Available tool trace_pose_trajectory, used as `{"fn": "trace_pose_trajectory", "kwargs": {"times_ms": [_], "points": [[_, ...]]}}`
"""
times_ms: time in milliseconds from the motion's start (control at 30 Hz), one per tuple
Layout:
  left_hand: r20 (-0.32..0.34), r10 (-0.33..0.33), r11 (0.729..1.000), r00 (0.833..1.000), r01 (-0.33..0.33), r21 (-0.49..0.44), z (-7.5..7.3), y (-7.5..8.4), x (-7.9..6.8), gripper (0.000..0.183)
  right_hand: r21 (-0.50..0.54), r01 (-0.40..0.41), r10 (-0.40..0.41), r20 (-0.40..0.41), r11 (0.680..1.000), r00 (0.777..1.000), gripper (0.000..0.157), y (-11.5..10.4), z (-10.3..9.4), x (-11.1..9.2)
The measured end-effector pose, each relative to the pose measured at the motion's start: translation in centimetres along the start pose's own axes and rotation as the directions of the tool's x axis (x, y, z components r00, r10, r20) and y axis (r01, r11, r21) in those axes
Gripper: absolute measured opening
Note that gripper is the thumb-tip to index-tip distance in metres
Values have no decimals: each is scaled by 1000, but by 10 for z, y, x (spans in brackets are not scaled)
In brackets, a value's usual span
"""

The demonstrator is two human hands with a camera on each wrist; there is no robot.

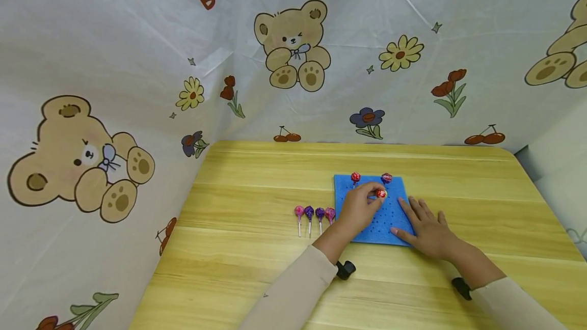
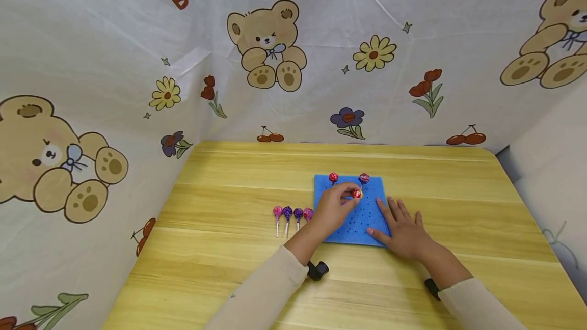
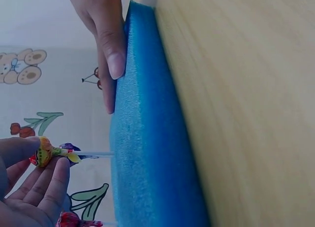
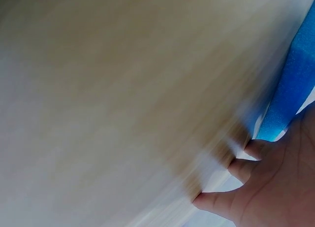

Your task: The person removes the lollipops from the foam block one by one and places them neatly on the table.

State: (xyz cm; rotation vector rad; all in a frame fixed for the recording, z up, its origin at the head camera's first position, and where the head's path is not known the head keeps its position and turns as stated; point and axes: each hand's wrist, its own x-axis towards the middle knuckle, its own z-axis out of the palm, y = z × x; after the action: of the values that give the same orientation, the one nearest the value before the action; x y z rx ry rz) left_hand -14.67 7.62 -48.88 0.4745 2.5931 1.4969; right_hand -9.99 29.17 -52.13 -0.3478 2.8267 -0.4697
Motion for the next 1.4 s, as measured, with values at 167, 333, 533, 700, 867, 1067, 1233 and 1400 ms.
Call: {"fn": "trace_pose_trajectory", "kwargs": {"times_ms": [167,333,533,700,867,1067,1233,1400], "points": [[-17,17,999,1000,-17,-28,-4,1,-2,23,14,9,-8,-28,1000,1000,93,1,1,-2],[-38,36,998,999,-38,-53,-8,2,-4,23,19,15,-14,-38,1000,999,92,0,1,-2],[-49,38,995,998,-42,-89,-16,4,-8,27,14,20,-19,-40,1000,999,92,1,2,-1],[-75,31,992,997,-40,-120,-25,6,-14,28,10,16,-16,-34,1000,999,92,3,3,0],[-122,43,991,992,-57,-120,-34,5,-19,27,2,0,0,-7,1000,1000,93,-1,-2,-1],[-175,80,986,981,-104,-133,-43,2,-22,30,4,1,0,-6,1000,1000,93,-1,-1,0],[-217,109,981,970,-141,-137,-51,-2,-25,29,14,1,-1,0,1000,1000,93,1,0,0],[-263,147,975,954,-185,-125,-60,-5,-27,25,29,11,-11,-8,1000,1000,93,1,0,-1]]}}
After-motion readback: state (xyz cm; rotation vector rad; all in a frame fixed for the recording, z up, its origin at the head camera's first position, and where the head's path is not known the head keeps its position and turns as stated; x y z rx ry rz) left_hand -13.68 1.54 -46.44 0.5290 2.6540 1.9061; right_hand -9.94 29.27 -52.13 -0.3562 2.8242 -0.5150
